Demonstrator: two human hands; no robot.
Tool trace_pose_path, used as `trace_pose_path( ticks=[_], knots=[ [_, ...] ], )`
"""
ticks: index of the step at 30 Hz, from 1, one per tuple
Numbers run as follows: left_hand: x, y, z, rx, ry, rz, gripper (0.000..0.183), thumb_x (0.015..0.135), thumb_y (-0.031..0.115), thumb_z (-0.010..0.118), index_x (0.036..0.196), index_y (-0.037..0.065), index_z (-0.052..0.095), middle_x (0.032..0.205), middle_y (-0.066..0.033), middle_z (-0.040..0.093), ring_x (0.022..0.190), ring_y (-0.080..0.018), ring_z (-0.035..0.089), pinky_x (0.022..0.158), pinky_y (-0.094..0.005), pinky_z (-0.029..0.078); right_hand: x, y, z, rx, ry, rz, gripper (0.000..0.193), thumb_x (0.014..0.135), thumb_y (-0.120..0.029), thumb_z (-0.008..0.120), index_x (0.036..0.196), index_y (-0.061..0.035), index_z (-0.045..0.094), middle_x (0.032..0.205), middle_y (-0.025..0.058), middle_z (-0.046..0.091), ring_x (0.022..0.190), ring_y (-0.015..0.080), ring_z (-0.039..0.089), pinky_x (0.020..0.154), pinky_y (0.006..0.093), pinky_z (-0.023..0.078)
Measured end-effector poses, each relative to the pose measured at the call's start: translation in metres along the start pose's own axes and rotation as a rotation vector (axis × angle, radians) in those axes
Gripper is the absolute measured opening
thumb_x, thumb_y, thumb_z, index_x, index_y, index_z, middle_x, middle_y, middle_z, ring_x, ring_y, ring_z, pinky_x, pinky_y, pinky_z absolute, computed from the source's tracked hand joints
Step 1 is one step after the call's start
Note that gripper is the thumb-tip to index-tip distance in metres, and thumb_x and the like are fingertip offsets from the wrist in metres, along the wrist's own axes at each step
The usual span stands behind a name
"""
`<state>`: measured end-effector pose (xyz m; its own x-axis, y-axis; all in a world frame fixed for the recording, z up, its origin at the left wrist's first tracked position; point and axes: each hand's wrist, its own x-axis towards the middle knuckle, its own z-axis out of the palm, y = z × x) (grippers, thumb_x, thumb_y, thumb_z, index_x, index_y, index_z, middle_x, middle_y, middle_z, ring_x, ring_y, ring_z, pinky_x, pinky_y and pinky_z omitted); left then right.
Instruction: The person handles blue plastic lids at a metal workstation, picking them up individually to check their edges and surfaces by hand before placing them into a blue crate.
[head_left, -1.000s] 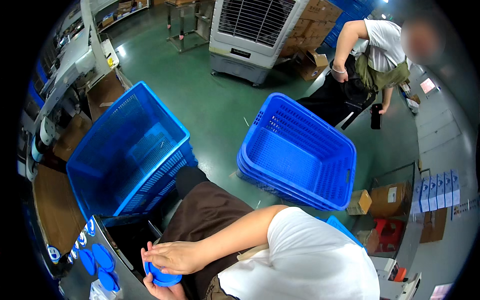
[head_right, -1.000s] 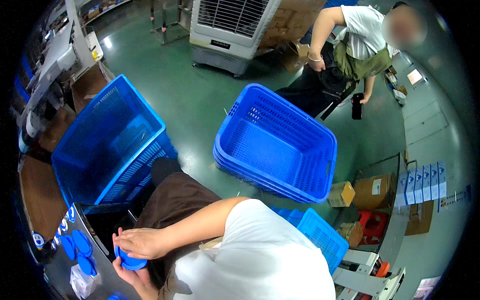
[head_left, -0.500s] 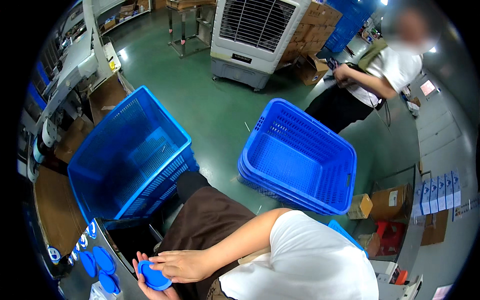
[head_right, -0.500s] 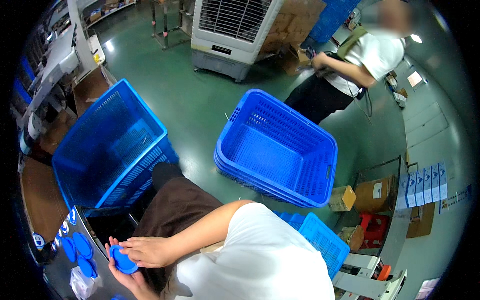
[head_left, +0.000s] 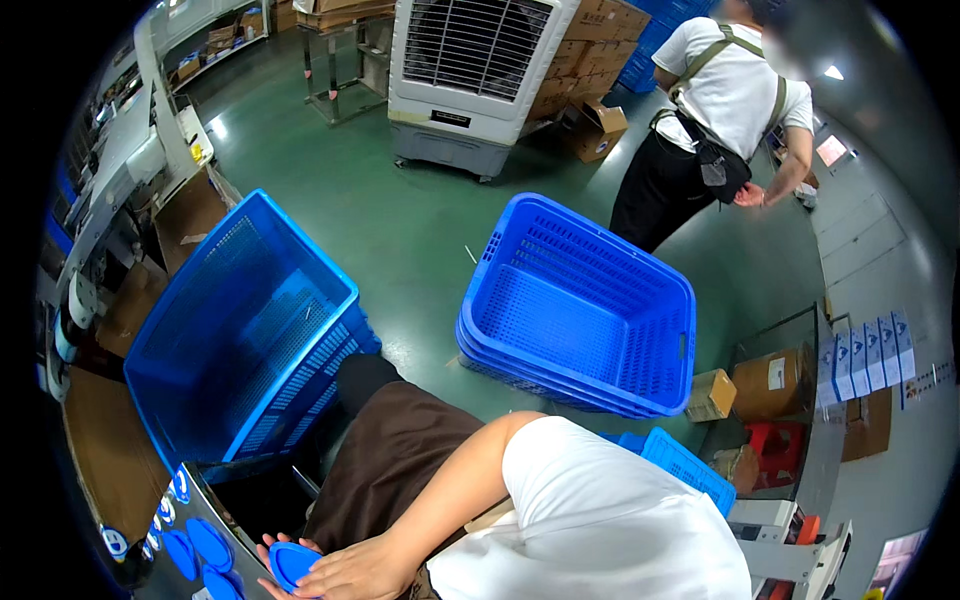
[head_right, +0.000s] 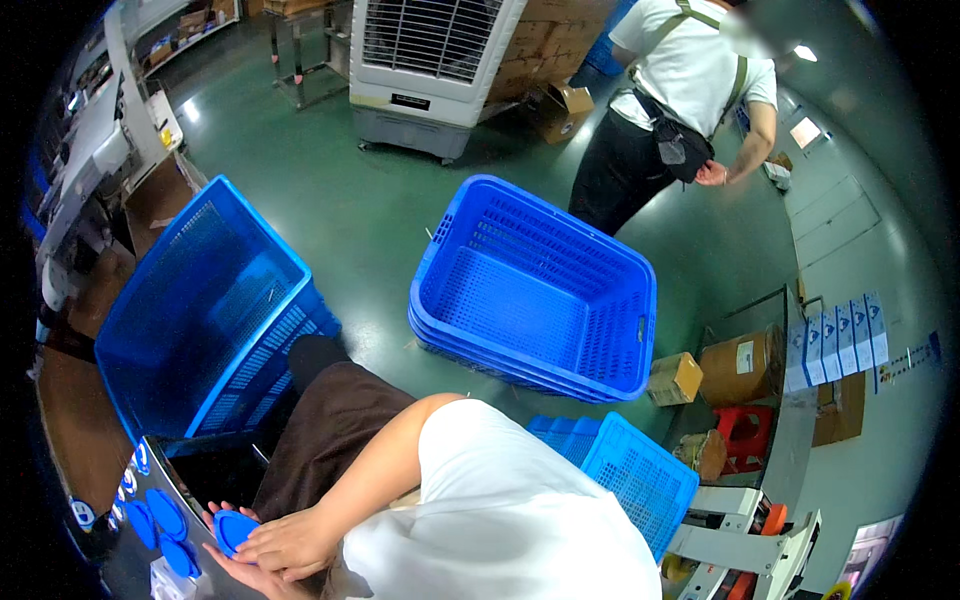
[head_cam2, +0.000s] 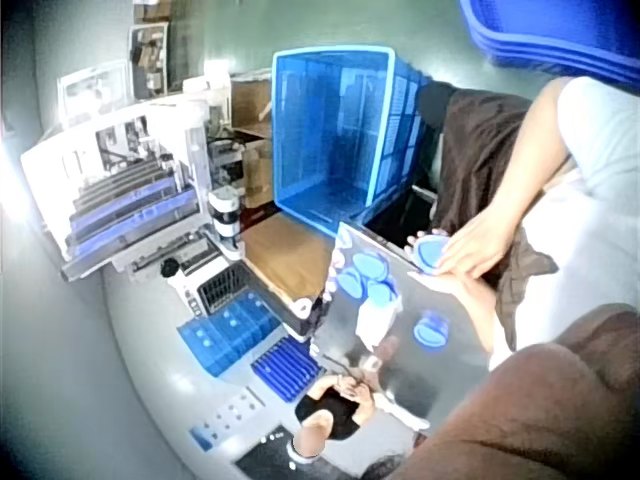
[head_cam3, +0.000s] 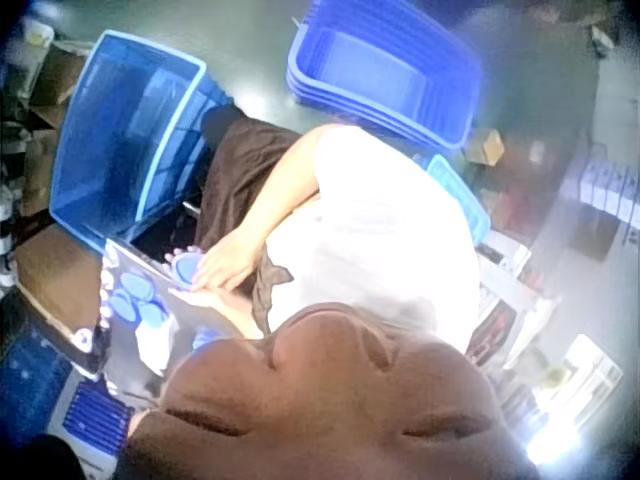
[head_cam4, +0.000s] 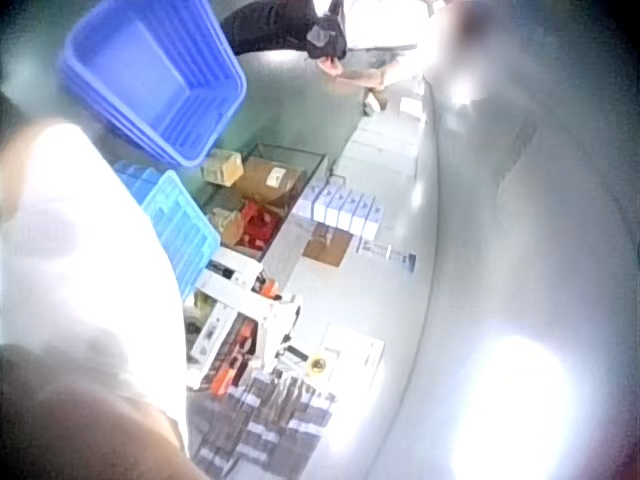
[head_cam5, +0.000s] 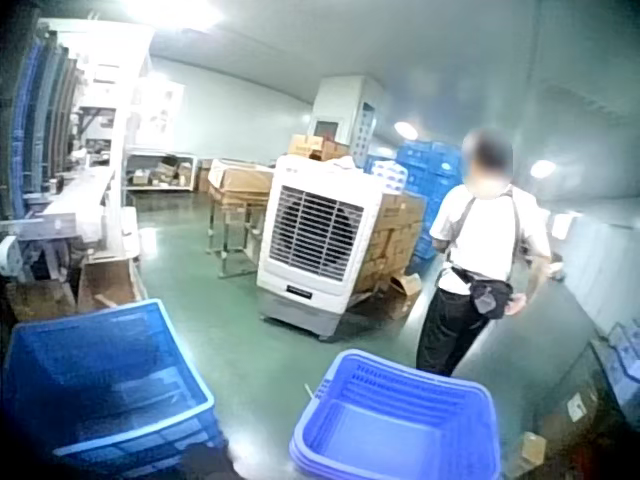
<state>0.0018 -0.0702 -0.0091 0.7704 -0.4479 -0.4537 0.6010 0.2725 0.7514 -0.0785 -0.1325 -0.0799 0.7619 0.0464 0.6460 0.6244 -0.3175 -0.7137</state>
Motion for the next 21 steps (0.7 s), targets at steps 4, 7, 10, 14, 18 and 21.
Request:
trace_pose_path(
  ticks=[4,7,10,14,18,21],
  knots=[
    [0.001,0.002,-0.003,-0.046,-0.013,-0.056,0.058,0.099,0.051,0.029,0.138,0.011,0.044,0.142,-0.0091,0.046,0.124,-0.0258,0.049,0.098,-0.0411,0.043,0.011,-0.005,-0.002,0.02,0.044,0.079,0.05,0.091,-0.025,0.054,0.127,0.0074,0.044,0.145,0.0321,0.033,0.139,0.0443,0.027,0.113,0.0517,0.022],
    [-0.004,-0.002,0.001,-0.032,-0.006,-0.035,0.056,0.099,0.049,0.031,0.139,0.011,0.044,0.141,-0.0097,0.047,0.122,-0.0255,0.05,0.097,-0.0407,0.044,0.019,-0.009,-0.006,0.039,0.044,0.166,0.056,0.092,-0.024,0.052,0.135,0.008,0.037,0.148,0.0313,0.028,0.142,0.0436,0.022,0.114,0.0508,0.019],
    [-0.003,-0.016,-0.002,0.081,-0.008,0.001,0.064,0.097,0.057,0.027,0.138,0.011,0.044,0.135,-0.0109,0.051,0.12,-0.0298,0.05,0.096,-0.0477,0.043,0.023,-0.01,-0.012,0.043,0.017,0.29,0.061,0.091,-0.02,0.049,0.142,0.0075,0.028,0.151,0.0299,0.023,0.144,0.0423,0.018,0.115,0.0492,0.016],
    [-0.001,-0.021,-0.006,0.158,-0.005,0.035,0.066,0.096,0.059,0.026,0.138,0.011,0.044,0.132,-0.0112,0.053,0.117,-0.0309,0.051,0.095,-0.0498,0.044,0.028,0.003,0.004,0.06,0.095,0.436,0.06,0.091,-0.018,0.048,0.142,0.0075,0.028,0.153,0.0289,0.021,0.144,0.0414,0.016,0.116,0.0478,0.014],
    [0.007,-0.016,-0.017,0.105,-0.068,0.019,0.06,0.098,0.053,0.03,0.139,0.011,0.044,0.134,-0.0102,0.052,0.115,-0.0274,0.052,0.093,-0.0445,0.045,0.027,-0.008,-0.007,0.132,0.087,0.337,0.034,0.091,-0.019,0.048,0.115,0.0045,0.043,0.153,0.0321,0.016,0.145,0.0434,0.011,0.116,0.0486,0.012],
    [0.023,-0.003,-0.041,0.059,-0.193,0.005,0.056,0.099,0.049,0.032,0.139,0.012,0.045,0.135,-0.0094,0.052,0.113,-0.0247,0.053,0.092,-0.0405,0.046,0.026,-0.014,-0.01,0.17,0.034,0.221,0.023,0.094,-0.023,0.046,0.099,-0.0009,0.043,0.153,0.0342,0.014,0.146,0.0449,0.009,0.116,0.0498,0.012]
  ],
)
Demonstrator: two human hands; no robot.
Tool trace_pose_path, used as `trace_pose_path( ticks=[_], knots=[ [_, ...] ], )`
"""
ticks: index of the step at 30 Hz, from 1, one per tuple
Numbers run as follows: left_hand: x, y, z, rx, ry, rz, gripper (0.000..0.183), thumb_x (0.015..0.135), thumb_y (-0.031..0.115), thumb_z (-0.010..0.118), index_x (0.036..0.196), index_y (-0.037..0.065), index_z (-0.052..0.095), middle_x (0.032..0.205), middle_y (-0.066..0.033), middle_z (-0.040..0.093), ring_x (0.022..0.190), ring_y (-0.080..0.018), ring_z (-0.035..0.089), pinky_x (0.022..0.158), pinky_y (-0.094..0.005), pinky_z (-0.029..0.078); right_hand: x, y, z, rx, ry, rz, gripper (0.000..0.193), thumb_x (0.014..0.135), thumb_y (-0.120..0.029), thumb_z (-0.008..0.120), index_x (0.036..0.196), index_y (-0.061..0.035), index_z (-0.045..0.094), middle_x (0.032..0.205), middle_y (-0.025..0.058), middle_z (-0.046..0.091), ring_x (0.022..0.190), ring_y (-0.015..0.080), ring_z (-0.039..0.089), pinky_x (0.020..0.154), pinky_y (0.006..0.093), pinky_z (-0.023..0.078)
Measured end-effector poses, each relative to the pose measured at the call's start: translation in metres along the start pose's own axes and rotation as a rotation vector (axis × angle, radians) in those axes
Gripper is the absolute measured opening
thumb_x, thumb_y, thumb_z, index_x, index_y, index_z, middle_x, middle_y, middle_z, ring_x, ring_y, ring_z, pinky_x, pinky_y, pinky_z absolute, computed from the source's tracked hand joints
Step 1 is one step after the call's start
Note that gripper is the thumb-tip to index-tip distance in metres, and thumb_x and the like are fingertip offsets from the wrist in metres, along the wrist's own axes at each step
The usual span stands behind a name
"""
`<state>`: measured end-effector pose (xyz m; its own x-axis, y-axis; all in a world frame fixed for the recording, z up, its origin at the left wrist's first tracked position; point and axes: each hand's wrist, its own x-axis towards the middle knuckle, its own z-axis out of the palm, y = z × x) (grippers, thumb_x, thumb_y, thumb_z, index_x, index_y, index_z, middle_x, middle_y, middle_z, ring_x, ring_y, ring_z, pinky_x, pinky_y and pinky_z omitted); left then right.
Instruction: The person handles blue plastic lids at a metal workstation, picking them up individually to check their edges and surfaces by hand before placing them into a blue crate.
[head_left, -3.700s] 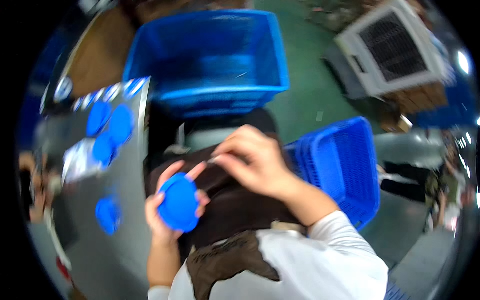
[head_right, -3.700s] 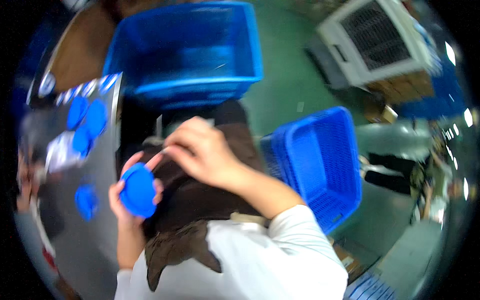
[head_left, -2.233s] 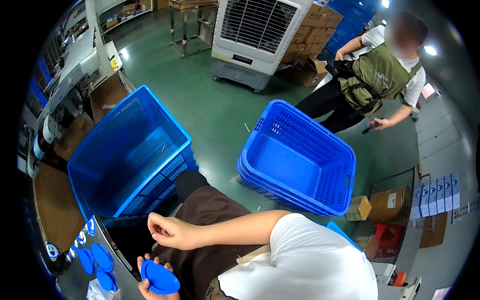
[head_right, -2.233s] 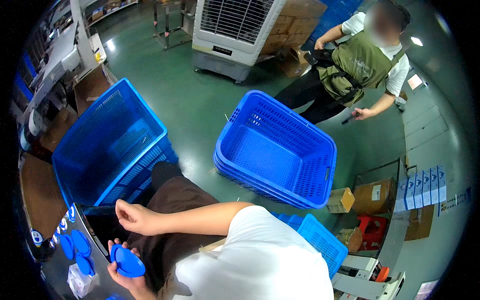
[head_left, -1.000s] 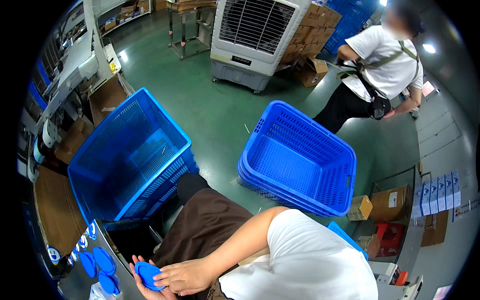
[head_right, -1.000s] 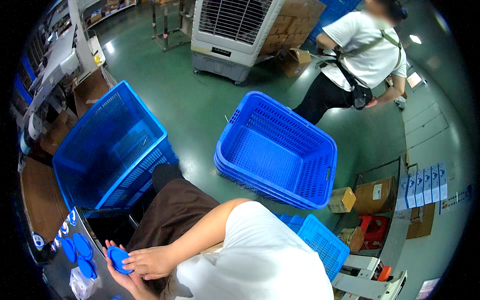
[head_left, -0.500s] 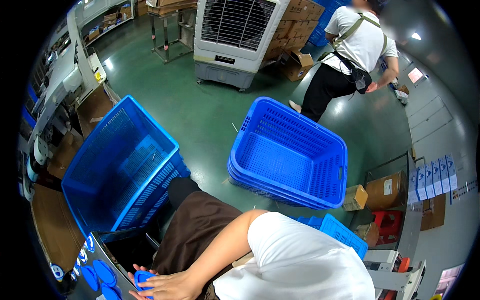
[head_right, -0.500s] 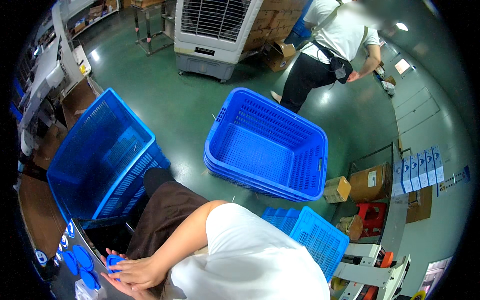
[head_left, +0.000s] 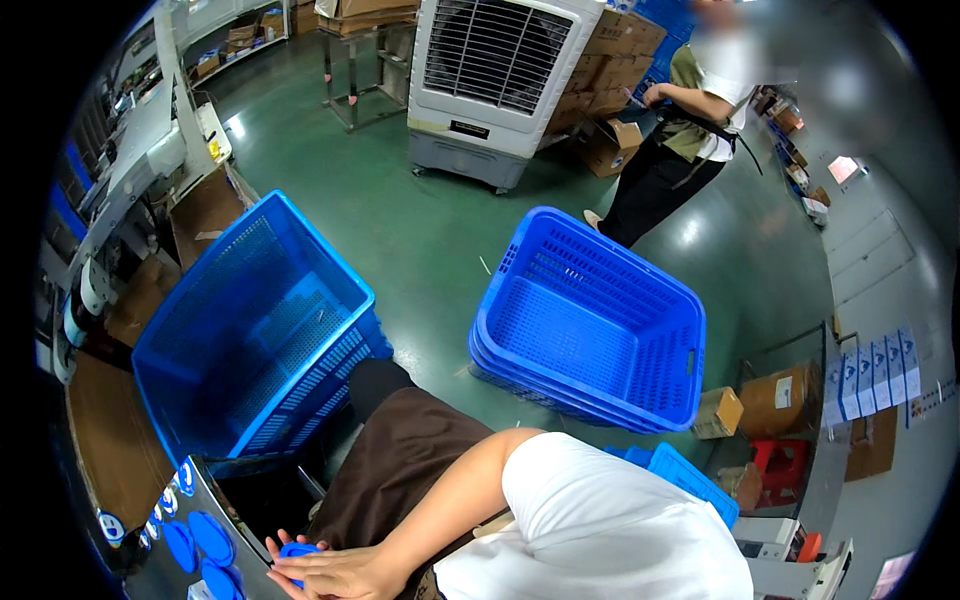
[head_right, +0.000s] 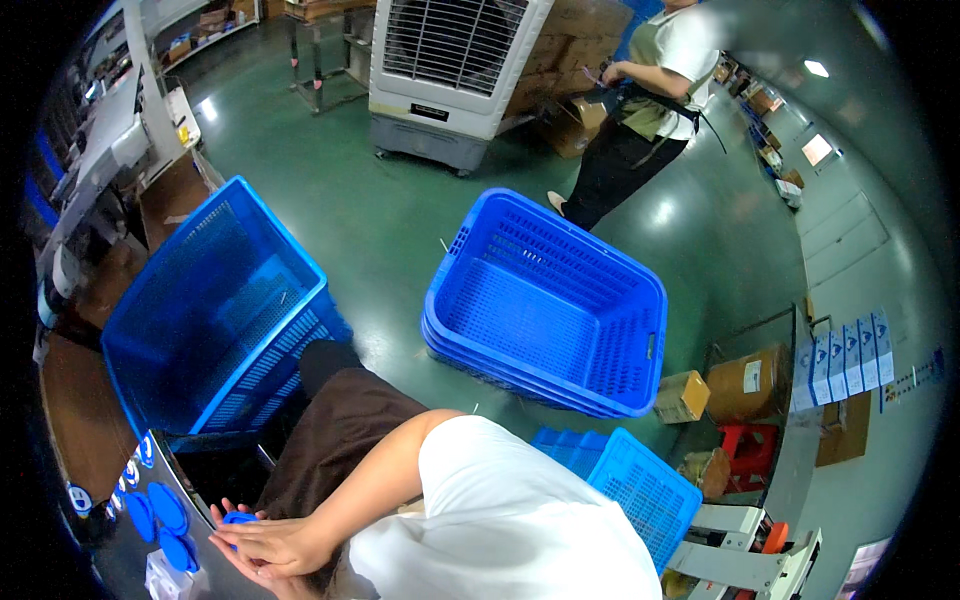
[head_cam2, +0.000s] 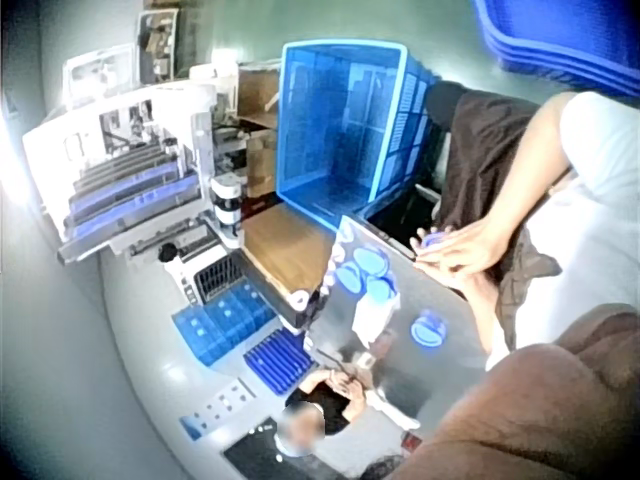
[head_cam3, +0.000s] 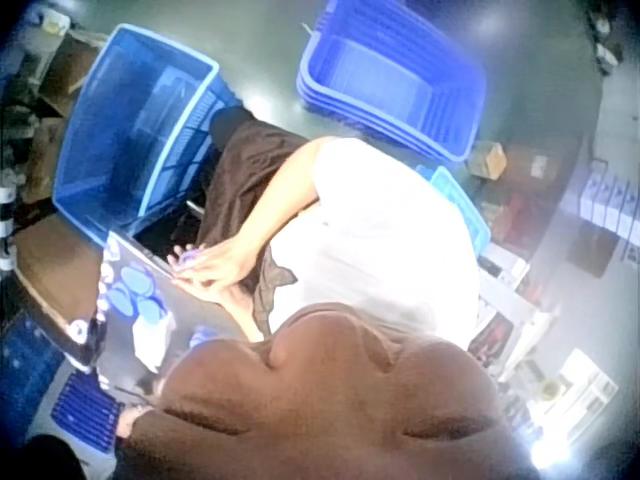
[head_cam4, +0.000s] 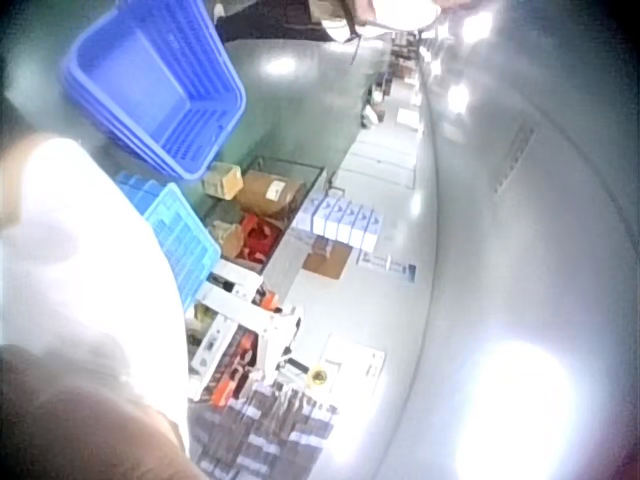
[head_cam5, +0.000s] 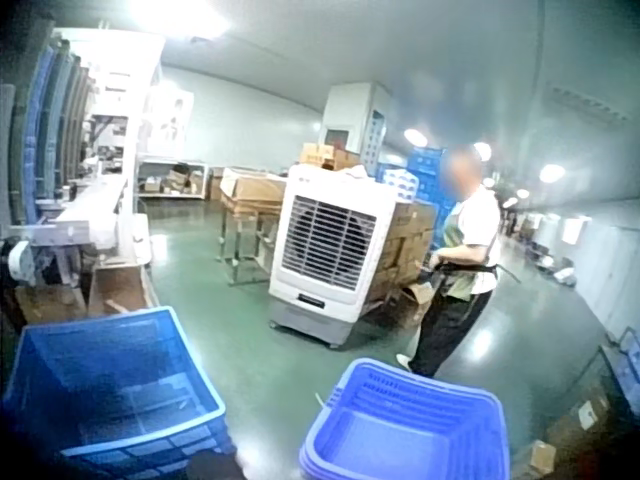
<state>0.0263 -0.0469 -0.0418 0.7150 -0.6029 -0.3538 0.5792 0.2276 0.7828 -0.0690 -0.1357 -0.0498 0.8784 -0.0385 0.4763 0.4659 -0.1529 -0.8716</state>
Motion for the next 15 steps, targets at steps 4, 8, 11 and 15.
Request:
trace_pose_path(
  ticks=[4,8,11,15],
  knots=[
    [0.014,0.009,-0.033,-0.095,-0.376,0.05,0.051,0.101,0.043,0.036,0.14,0.012,0.045,0.137,-0.0083,0.051,0.111,-0.0212,0.054,0.09,-0.0352,0.047,-0.007,0.002,0.007,0.04,-0.041,-0.083,0.031,0.098,-0.03,0.043,0.106,-0.0004,0.045,0.153,0.0337,0.014,0.145,0.0453,0.012,0.115,0.0527,0.013],
    [0.02,0.019,-0.036,0.084,0.042,-0.135,0.061,0.097,0.053,0.033,0.137,0.009,0.045,0.129,-0.0128,0.054,0.112,-0.0287,0.051,0.09,-0.0464,0.046,-0.013,0.006,0.006,-0.02,-0.085,-0.116,0.032,0.098,-0.029,0.045,0.111,-0.0004,0.046,0.152,0.0323,0.018,0.143,0.046,0.017,0.115,0.0541,0.014],
    [0.03,0.014,-0.068,-0.205,-0.212,-0.099,0.054,0.098,0.045,0.038,0.137,0.009,0.046,0.127,-0.0113,0.055,0.104,-0.0244,0.055,0.084,-0.0398,0.048,-0.019,0.019,0.007,-0.111,-0.067,-0.218,0.031,0.097,-0.028,0.045,0.11,-0.0004,0.048,0.151,0.0309,0.022,0.141,0.0461,0.021,0.115,0.0546,0.017],
    [0.024,0.026,-0.055,-0.526,-0.432,-0.301,0.063,0.092,0.052,0.039,0.13,0.003,0.045,0.117,-0.0196,0.055,0.104,-0.0343,0.055,0.079,-0.0477,0.05,-0.03,0.015,-0.017,-0.121,-0.125,-0.178,0.028,0.097,-0.026,0.044,0.106,-0.0006,0.052,0.149,0.0294,0.027,0.14,0.0452,0.024,0.114,0.054,0.02]
  ],
)
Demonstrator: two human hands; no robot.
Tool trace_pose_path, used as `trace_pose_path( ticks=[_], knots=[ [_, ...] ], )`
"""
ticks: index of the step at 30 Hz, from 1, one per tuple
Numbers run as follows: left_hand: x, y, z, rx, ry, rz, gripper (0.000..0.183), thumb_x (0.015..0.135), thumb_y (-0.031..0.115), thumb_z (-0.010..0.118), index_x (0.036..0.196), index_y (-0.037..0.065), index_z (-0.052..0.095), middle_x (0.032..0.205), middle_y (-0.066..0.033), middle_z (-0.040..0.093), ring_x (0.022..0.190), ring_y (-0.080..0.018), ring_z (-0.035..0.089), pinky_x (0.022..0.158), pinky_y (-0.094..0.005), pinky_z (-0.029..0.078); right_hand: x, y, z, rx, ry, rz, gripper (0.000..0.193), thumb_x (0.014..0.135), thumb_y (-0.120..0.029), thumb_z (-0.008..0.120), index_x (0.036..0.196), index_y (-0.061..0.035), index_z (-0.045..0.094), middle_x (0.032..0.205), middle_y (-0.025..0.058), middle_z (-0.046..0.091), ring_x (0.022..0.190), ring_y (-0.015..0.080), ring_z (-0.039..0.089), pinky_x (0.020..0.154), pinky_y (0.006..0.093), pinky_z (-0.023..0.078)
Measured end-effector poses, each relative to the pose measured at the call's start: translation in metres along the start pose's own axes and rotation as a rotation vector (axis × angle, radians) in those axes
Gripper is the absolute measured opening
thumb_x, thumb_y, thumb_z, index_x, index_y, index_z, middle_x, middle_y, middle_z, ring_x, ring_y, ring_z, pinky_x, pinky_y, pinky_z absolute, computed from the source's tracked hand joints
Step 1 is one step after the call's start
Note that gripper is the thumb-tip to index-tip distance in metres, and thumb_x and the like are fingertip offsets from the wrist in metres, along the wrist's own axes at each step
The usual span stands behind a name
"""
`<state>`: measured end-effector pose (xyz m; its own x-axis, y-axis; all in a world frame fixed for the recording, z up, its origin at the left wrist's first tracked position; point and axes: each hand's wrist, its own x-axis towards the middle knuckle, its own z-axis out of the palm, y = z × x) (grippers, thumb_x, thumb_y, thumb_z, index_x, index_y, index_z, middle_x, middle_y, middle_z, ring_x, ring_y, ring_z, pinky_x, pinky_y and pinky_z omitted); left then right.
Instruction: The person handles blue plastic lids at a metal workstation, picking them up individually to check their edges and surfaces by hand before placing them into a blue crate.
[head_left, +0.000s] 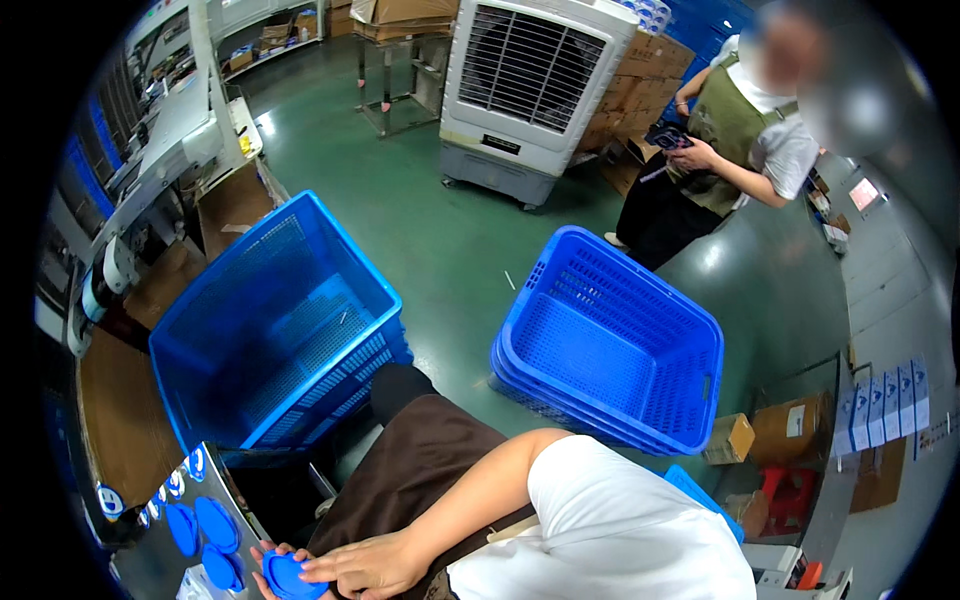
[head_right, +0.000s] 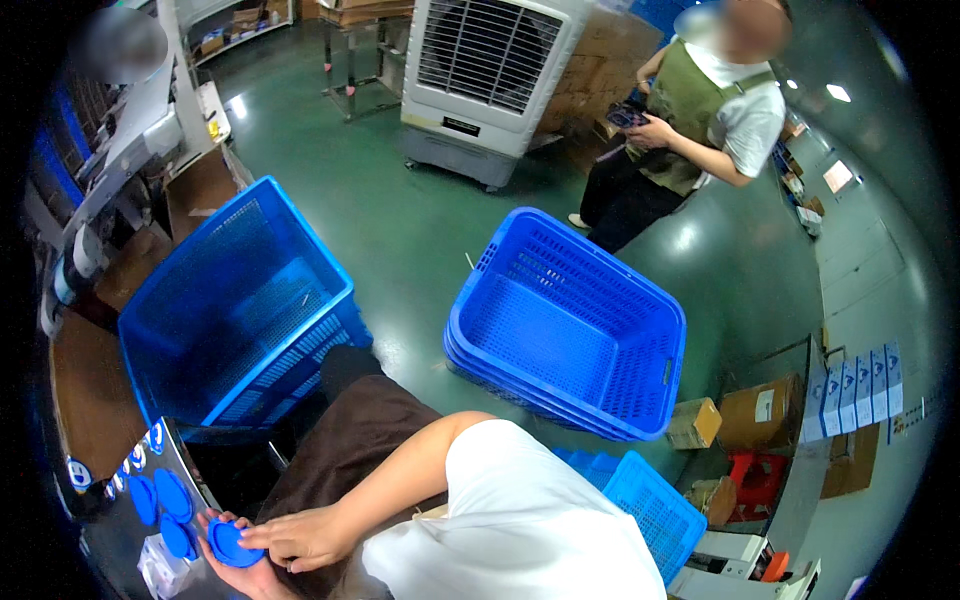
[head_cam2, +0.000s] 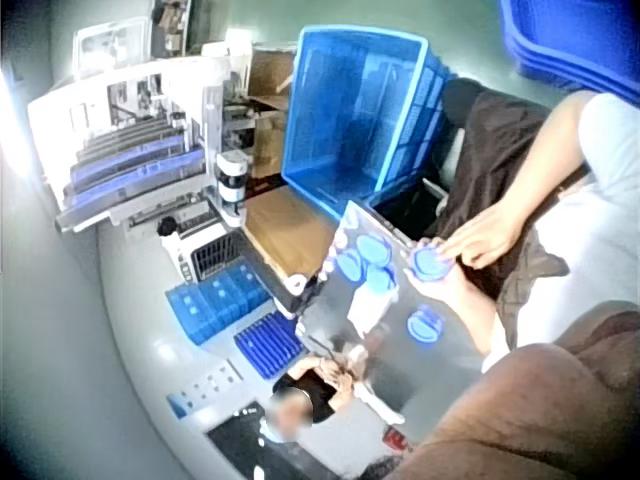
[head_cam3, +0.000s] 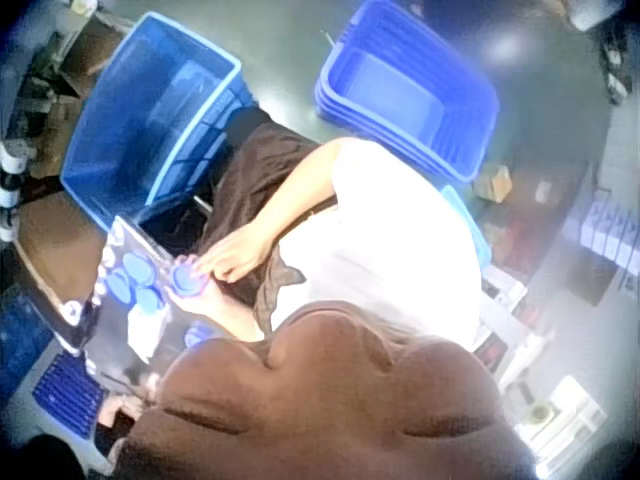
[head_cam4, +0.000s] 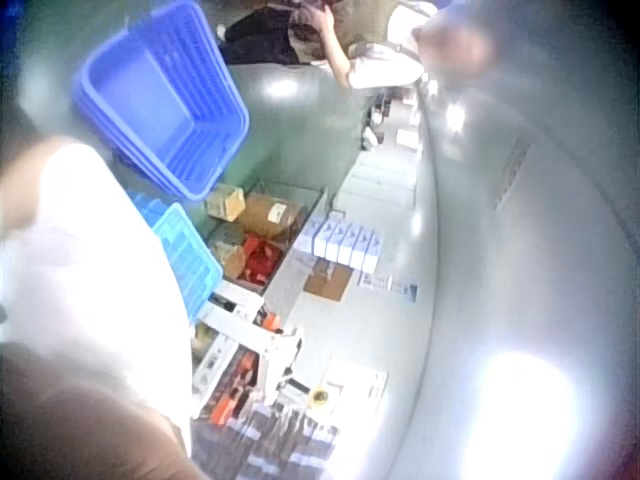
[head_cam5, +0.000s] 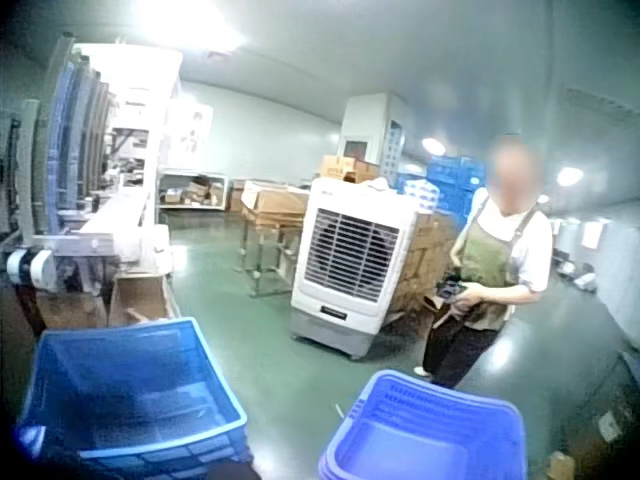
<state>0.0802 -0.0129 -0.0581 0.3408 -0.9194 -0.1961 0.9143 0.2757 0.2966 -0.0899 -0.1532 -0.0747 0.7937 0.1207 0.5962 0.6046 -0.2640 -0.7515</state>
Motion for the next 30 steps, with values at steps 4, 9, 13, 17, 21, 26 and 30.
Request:
trace_pose_path(
  ticks=[4,9,13,17,21,26,30],
  knots=[
    [0.003,-0.031,0.04,0.24,0.337,0.379,0.054,0.097,0.039,0.043,0.143,0.011,0.041,0.136,-0.0109,0.052,0.104,-0.0243,0.058,0.087,-0.0389,0.051,0.009,-0.004,-0.01,0.052,0.103,0.1,0.038,0.096,-0.026,0.046,0.124,-0.0004,0.045,0.149,0.0274,0.029,0.141,0.0433,0.023,0.114,0.0523,0.02],
    [0.001,-0.049,0.062,0.271,0.139,0.309,0.065,0.097,0.052,0.038,0.148,0.011,0.031,0.15,-0.0148,0.036,0.125,-0.0331,0.048,0.099,-0.0545,0.045,0.049,-0.014,0.014,-0.015,0.166,0.049,0.02,0.086,-0.023,0.059,0.1,-0.0085,0.058,0.146,0.0235,0.035,0.137,0.0444,0.028,0.108,0.0556,0.025],
    [0.005,-0.054,0.072,0.098,0.073,0.302,0.076,0.096,0.064,0.031,0.148,0.009,0.03,0.149,-0.0181,0.036,0.128,-0.033,0.046,0.104,-0.0477,0.041,0.069,-0.029,-0.001,-0.148,0.196,0.154,0.018,0.08,-0.016,0.064,0.093,-0.0085,0.054,0.136,0.0283,0.043,0.13,0.0466,0.039,0.104,0.0545,0.028],
    [0.0,-0.041,0.066,0.051,0.063,0.337,0.062,0.089,0.009,0.051,0.147,0.005,0.029,0.146,-0.02,0.04,0.132,-0.0349,0.044,0.11,-0.0475,0.037,0.081,-0.021,-0.016,-0.018,0.226,0.223,0.019,0.101,-0.026,0.044,0.107,-0.0089,0.037,0.15,0.0307,0.029,0.141,0.0389,0.03,0.114,0.0482,0.019],
    [-0.014,-0.031,0.075,0.129,0.192,0.409,0.063,0.086,0.007,0.051,0.145,0.002,0.03,0.144,-0.0221,0.041,0.132,-0.0396,0.043,0.103,-0.0537,0.045,0.088,-0.021,-0.053,0.413,0.517,0.408,0.016,0.101,-0.03,0.044,0.106,-0.0151,0.041,0.141,0.0285,0.043,0.132,0.037,0.044,0.108,0.0448,0.035],
    [-0.043,-0.009,0.055,0.241,0.335,0.544,0.05,0.09,0.007,0.056,0.138,0.002,0.039,0.136,-0.0213,0.049,0.123,-0.0376,0.052,0.099,-0.0486,0.049,0.066,-0.011,-0.057,0.546,0.525,0.609,0.016,0.101,-0.026,0.044,0.112,-0.014,0.041,0.13,0.0272,0.053,0.113,0.029,0.059,0.1,0.0403,0.043],
    [-0.078,0.008,0.029,0.401,0.685,0.679,0.038,0.09,0.009,0.062,0.125,0.001,0.05,0.122,-0.017,0.061,0.108,-0.0274,0.062,0.093,-0.0399,0.053,0.041,0.001,-0.052,0.555,0.479,0.727,0.019,0.101,-0.029,0.045,0.115,-0.0165,0.04,0.134,0.0247,0.05,0.111,0.0282,0.06,0.099,0.0404,0.044]
  ],
)
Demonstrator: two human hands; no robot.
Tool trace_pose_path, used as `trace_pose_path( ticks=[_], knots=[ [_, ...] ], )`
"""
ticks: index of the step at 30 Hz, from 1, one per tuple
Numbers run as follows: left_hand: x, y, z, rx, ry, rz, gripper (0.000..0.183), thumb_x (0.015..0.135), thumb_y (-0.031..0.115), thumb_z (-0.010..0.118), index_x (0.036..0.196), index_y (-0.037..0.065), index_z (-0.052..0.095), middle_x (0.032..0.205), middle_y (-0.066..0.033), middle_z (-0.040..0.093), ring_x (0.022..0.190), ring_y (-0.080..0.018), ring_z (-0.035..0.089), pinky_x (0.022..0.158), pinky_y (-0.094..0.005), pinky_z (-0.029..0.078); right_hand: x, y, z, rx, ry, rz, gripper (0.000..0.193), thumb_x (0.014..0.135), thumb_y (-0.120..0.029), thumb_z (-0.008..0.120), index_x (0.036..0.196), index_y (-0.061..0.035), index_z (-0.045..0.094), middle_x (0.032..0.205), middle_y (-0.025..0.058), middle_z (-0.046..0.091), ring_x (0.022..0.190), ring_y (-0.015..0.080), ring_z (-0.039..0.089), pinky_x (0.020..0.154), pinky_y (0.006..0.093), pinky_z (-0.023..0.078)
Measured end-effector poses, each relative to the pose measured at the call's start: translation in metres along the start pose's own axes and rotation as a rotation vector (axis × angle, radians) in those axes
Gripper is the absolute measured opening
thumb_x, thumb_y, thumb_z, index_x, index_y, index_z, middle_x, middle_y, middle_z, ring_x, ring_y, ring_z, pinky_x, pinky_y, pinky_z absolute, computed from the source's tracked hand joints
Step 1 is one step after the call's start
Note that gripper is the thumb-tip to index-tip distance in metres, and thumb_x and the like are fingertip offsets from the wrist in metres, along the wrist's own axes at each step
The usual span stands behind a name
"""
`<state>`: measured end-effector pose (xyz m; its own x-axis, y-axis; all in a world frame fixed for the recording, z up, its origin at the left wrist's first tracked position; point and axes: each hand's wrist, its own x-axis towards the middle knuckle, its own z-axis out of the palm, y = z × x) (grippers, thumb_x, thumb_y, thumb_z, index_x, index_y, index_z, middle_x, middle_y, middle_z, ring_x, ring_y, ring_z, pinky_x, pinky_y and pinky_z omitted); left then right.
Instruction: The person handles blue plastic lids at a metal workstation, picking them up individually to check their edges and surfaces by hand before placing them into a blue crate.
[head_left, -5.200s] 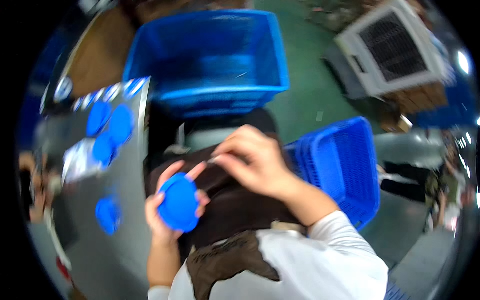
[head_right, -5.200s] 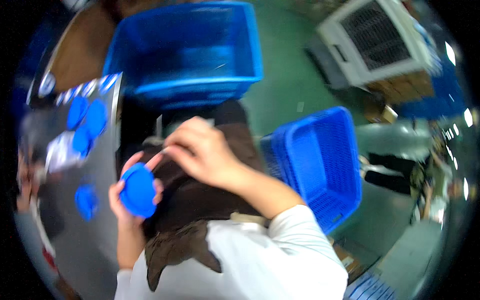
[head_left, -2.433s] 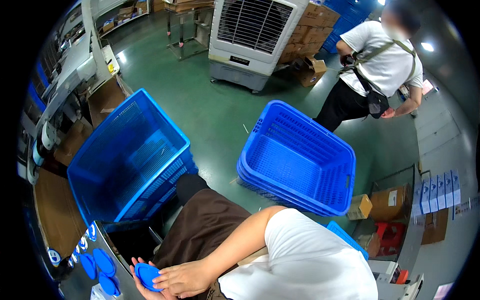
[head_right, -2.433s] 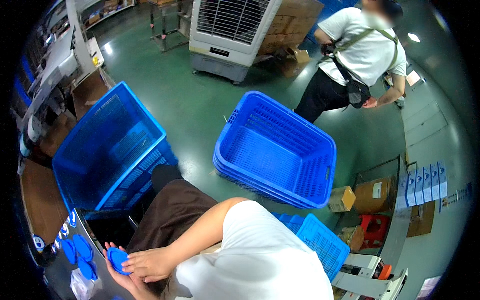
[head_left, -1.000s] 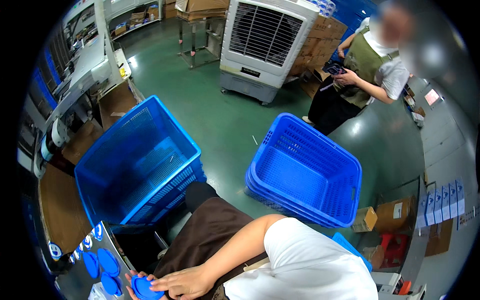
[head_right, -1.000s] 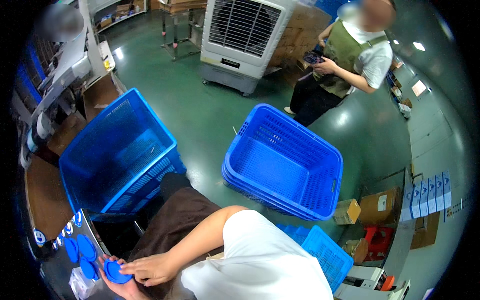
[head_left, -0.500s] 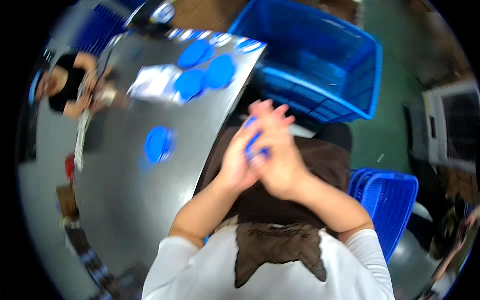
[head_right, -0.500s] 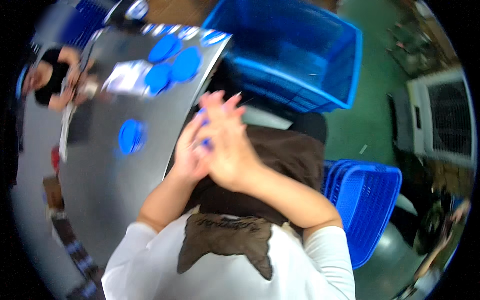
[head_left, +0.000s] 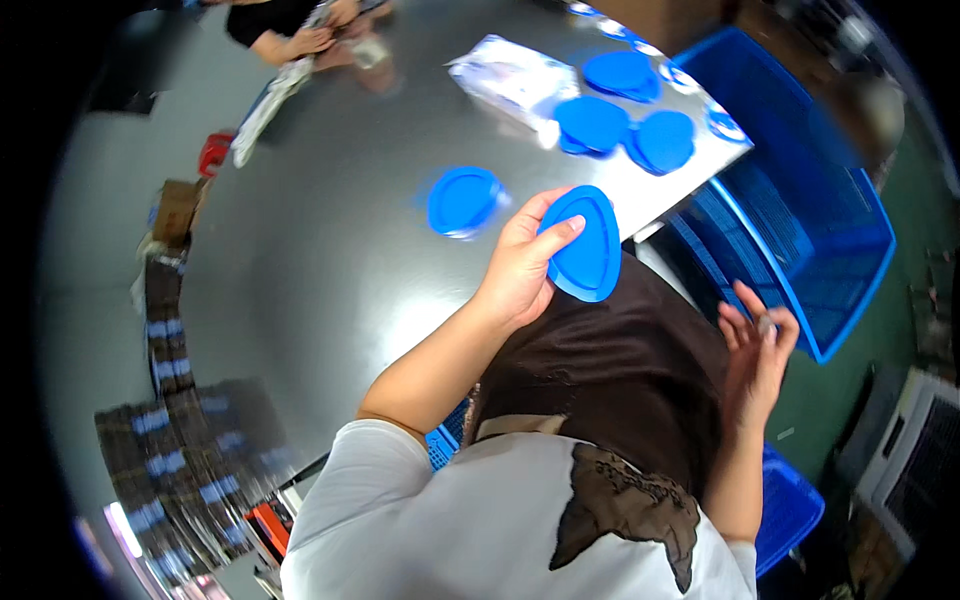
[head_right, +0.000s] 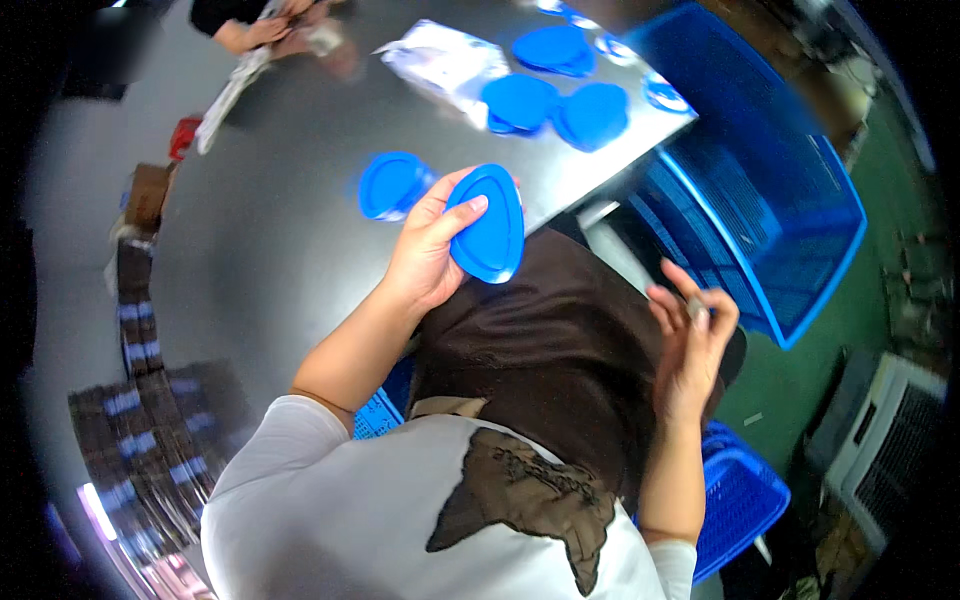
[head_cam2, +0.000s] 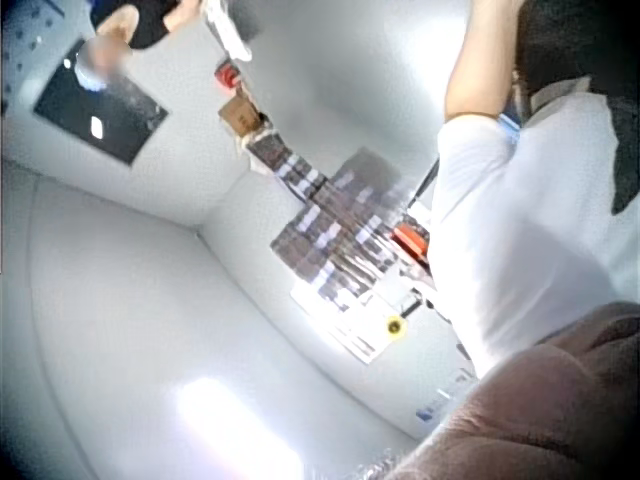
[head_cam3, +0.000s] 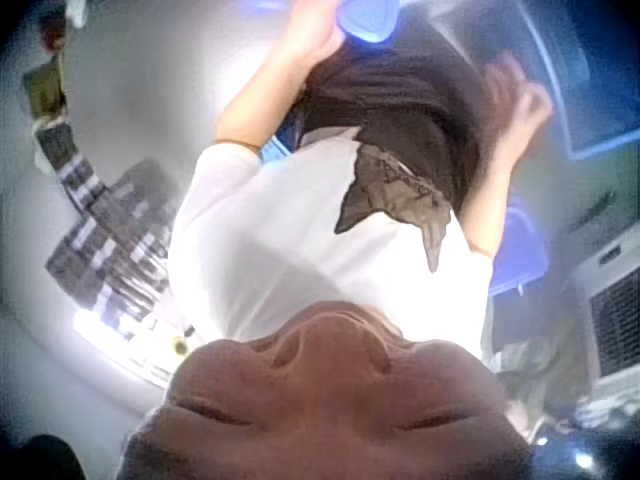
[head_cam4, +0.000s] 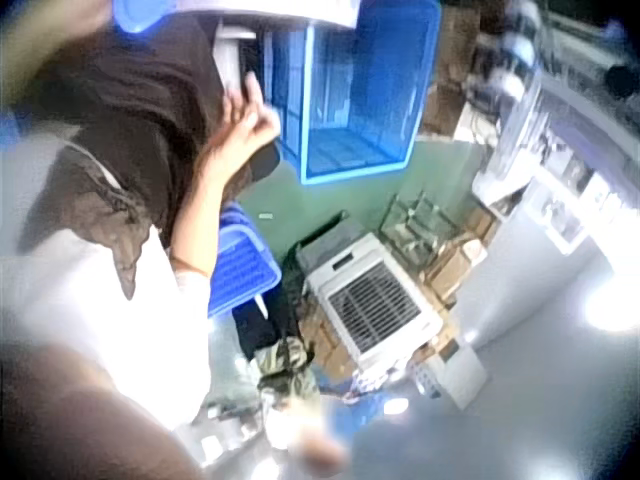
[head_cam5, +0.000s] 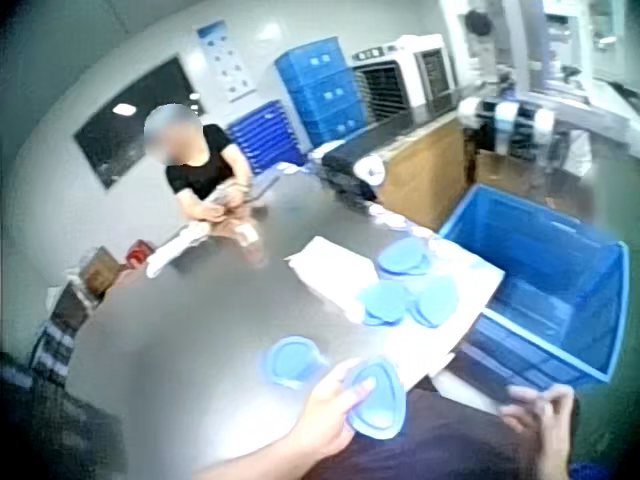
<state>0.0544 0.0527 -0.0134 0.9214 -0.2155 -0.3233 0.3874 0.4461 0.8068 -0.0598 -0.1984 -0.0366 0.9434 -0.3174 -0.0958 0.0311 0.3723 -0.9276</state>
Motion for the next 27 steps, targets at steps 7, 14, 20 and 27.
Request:
trace_pose_path(
  ticks=[7,14,20,27],
  knots=[
    [-0.008,0.092,-0.074,0.162,0.199,0.453,0.042,0.08,0.011,0.047,0.121,0.001,0.046,0.126,-0.0255,0.056,0.115,-0.0346,0.058,0.098,-0.0482,0.048,0.0,0.005,-0.025,0.035,-0.008,0.084,0.02,0.1,-0.03,0.048,0.112,-0.014,0.042,0.129,0.0215,0.054,0.105,0.0238,0.061,0.096,0.0364,0.045],
    [0.001,0.12,-0.082,0.156,0.221,0.259,0.045,0.085,0.01,0.047,0.128,-0.006,0.043,0.127,-0.026,0.056,0.116,-0.0356,0.057,0.1,-0.046,0.048,0.003,0.007,-0.015,0.061,-0.069,0.107,0.015,0.101,-0.023,0.047,0.11,-0.0114,0.044,0.12,0.0191,0.058,0.1,0.021,0.062,0.093,0.0339,0.046],
    [0.02,0.131,-0.097,0.811,0.175,0.196,0.036,0.089,0.006,0.056,0.125,0.008,0.061,0.117,-0.0093,0.063,0.104,-0.0173,0.06,0.093,-0.0306,0.049,-0.002,0.008,-0.019,0.05,-0.04,0.138,0.009,0.101,-0.016,0.045,0.107,-0.0098,0.046,0.115,0.0174,0.06,0.096,0.0183,0.063,0.091,0.0314,0.048],
    [0.055,0.123,-0.104,1.528,-0.118,0.083,0.039,0.087,0.008,0.047,0.122,0.016,0.065,0.123,-0.0116,0.055,0.112,-0.0249,0.052,0.099,-0.0355,0.043,-0.004,0.012,-0.026,0.034,0.003,0.198,0.009,0.101,-0.017,0.048,0.107,-0.01,0.047,0.114,0.015,0.061,0.095,0.0167,0.063,0.09,0.0301,0.048]
  ],
)
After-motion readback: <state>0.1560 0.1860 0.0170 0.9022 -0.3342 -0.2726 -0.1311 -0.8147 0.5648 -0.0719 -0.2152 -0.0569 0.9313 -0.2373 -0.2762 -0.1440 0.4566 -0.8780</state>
